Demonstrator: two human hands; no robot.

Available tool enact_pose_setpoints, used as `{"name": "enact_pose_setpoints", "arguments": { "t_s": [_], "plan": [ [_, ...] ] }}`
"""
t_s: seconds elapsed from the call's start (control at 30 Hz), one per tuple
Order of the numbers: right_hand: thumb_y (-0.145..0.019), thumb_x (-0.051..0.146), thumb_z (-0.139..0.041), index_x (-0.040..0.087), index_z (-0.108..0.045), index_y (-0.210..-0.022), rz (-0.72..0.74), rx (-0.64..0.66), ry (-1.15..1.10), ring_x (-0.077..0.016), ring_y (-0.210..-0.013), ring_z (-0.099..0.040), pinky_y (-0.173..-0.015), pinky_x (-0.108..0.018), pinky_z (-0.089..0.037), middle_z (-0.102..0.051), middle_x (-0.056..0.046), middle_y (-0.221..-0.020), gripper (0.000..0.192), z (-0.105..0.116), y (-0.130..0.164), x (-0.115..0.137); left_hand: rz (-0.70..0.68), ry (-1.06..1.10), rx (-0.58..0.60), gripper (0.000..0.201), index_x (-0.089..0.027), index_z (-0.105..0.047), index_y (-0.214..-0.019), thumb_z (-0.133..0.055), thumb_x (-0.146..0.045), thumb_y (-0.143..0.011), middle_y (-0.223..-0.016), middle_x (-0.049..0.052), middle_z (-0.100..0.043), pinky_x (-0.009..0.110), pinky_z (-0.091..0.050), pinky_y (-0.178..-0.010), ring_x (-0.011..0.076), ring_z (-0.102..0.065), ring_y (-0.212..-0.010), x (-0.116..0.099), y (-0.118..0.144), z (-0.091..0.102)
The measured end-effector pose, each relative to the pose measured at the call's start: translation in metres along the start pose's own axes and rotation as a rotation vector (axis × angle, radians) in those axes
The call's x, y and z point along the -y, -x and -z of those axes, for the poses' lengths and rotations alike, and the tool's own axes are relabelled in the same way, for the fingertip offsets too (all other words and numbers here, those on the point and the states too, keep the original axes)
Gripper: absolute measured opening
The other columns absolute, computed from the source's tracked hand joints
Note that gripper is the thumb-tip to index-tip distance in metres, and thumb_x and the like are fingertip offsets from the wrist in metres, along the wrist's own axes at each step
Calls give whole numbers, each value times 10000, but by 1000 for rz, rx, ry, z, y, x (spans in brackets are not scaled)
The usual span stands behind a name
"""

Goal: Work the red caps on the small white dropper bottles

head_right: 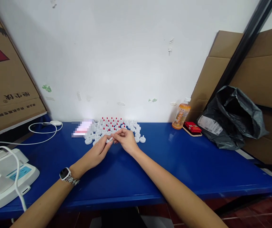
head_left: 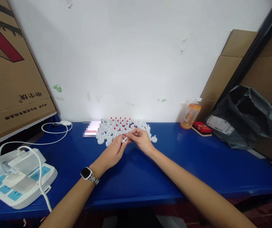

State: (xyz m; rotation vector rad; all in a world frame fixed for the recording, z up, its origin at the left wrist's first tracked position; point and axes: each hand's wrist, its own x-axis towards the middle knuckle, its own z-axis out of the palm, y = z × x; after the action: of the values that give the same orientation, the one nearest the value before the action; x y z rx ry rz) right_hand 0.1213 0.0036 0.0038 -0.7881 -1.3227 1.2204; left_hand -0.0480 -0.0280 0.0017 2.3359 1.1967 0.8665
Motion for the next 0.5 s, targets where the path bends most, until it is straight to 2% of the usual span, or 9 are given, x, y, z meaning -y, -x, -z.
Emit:
{"name": "enact_pose_setpoints", "arguments": {
  "t_s": [0.1, 0.23, 0.3, 0.37, 0.5],
  "plan": [
    [-652, 509, -817, 183, -593, -666, 75, -82, 10, -141, -574, -596, -598, -283, -496, -648, -10, -617, 396, -10, 5, -1, -24, 2, -62, 374, -195, -453, -1272, -303, -426, -1019, -1221, 132, -580, 446, -444, -1003, 247, -562, -1149, 1, 0, -4],
    [-759, 501, -741, 191, -586, -673, 159, -94, 78, -145, -600, -581, -609, -287, -481, -619, -8, -635, 356, -16, 11, 2, -20, 8, -130, 571, -173, -164, -1511, -318, -414, -1017, -1498, 190, -376, 477, -337, -1138, 277, -376, -1402, 0, 1, -7],
    [-788, 505, -708, 197, -562, -663, 169, -83, 128, -141, -588, -558, -596, -285, -465, -598, -2, -627, 363, -16, 12, 2, -4, 3, -113, 617, -170, -82, -1540, -308, -412, -1020, -1518, 200, -348, 485, -322, -1150, 283, -363, -1414, -1, 2, -7],
    [-790, 499, -698, 205, -528, -680, 168, -67, 157, -136, -575, -539, -579, -278, -451, -576, 10, -622, 357, -14, 11, 1, -6, 2, -94, 622, -179, -81, -1546, -311, -416, -1019, -1507, 198, -364, 485, -321, -1149, 282, -382, -1401, -2, 3, -7],
    [-794, 427, -664, 218, -479, -735, 141, 45, 249, -134, -581, -540, -572, -266, -443, -576, 22, -641, 286, -2, 4, 5, -12, 15, -85, 686, -222, -103, -1547, -412, -461, -984, -1360, 152, -514, 445, -417, -1060, 271, -504, -1276, 0, 2, -5]
  ]
}}
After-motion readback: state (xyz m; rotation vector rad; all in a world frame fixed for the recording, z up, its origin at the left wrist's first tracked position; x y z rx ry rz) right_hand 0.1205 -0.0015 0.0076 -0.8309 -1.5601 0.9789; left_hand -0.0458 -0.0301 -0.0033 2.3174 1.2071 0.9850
